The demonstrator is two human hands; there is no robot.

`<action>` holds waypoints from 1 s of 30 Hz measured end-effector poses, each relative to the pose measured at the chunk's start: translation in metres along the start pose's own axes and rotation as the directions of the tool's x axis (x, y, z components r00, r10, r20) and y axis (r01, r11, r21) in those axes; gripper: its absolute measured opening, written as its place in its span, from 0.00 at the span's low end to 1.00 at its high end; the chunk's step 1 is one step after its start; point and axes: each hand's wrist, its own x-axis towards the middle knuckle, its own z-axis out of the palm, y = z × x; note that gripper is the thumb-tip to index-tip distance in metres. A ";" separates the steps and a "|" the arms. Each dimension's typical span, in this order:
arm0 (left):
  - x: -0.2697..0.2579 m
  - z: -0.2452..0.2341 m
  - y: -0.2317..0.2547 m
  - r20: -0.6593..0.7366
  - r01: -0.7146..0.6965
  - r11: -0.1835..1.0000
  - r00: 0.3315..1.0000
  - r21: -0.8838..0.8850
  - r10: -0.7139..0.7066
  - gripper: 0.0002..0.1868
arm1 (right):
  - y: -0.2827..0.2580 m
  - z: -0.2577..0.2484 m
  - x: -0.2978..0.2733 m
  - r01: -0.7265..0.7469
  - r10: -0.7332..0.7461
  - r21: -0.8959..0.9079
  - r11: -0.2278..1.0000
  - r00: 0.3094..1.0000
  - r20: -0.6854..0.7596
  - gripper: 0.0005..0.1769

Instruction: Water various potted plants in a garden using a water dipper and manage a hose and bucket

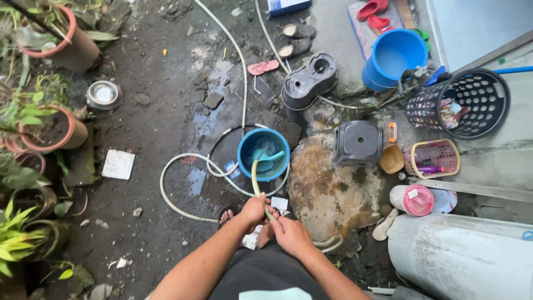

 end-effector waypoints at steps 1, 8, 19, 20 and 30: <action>0.005 -0.001 0.000 0.000 0.005 1.000 1.000 -0.004 -0.005 0.22 | -0.003 -0.001 -0.001 -0.003 0.003 -0.003 1.000 1.000 0.005 0.27; -0.010 -0.002 -0.005 -0.069 0.041 0.999 0.997 0.013 -0.040 0.22 | -0.004 -0.007 -0.007 0.015 -0.014 -0.002 1.000 0.999 0.040 0.28; 0.011 0.026 -0.020 -0.183 -0.035 0.991 0.981 0.130 0.059 0.24 | 0.023 -0.029 -0.003 0.117 -0.115 0.077 0.990 0.993 -0.031 0.28; 0.005 0.028 -0.019 -0.148 -0.018 1.000 0.989 0.014 0.020 0.22 | 0.024 -0.027 -0.002 0.075 -0.075 0.035 0.997 0.997 0.025 0.27; 0.018 0.017 -0.009 -0.104 0.021 0.998 0.994 -0.066 -0.027 0.21 | 0.017 -0.025 0.011 0.051 -0.051 0.000 0.999 0.998 0.036 0.29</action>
